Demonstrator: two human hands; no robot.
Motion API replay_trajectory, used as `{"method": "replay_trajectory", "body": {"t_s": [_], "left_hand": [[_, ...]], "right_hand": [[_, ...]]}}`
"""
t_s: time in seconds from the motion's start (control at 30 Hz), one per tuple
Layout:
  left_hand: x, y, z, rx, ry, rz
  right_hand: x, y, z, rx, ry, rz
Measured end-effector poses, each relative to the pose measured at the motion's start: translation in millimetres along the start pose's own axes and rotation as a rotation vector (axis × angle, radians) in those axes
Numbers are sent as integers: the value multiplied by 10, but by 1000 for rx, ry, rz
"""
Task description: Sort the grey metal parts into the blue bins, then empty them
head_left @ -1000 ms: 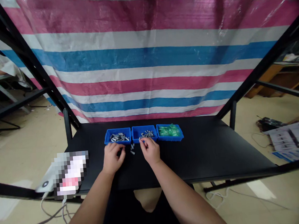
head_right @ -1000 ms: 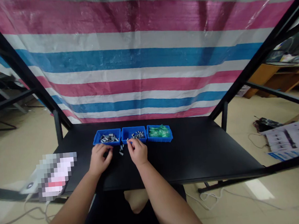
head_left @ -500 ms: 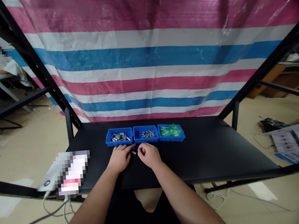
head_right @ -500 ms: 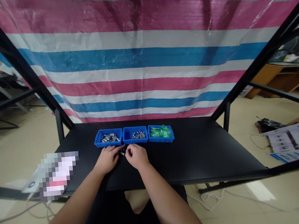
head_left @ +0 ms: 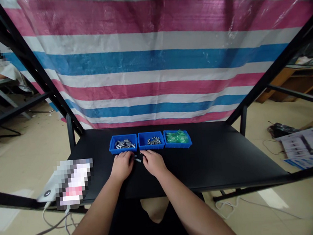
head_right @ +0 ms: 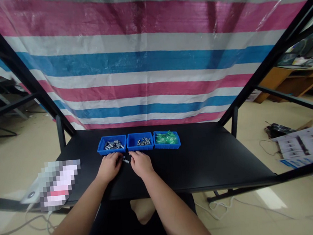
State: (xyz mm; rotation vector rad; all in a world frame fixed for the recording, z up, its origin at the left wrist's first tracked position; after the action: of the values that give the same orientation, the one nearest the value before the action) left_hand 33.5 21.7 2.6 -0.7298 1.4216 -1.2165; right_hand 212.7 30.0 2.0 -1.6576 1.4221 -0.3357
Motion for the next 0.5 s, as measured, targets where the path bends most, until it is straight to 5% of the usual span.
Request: {"method": "replay_trajectory", "body": {"t_s": [0.33, 0.5], "left_hand": [[5, 39, -83, 168, 3, 87], [18, -169, -92, 183, -20, 253]], "right_hand": [[18, -48, -41, 8, 9, 17], [17, -41, -38, -21, 0, 2]]}}
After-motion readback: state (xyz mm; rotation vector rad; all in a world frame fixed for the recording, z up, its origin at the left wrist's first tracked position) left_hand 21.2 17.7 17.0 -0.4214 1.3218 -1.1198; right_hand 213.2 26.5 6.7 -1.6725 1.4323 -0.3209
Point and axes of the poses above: each hand's wrist, its own x-axis away from the middle knuckle, its own y-axis out of the palm, z = x × y, the point moved 4 cm from there along -x, towards the middle knuckle, and after that the axes turned 11 degrees about -x, right-handed, at the moved point
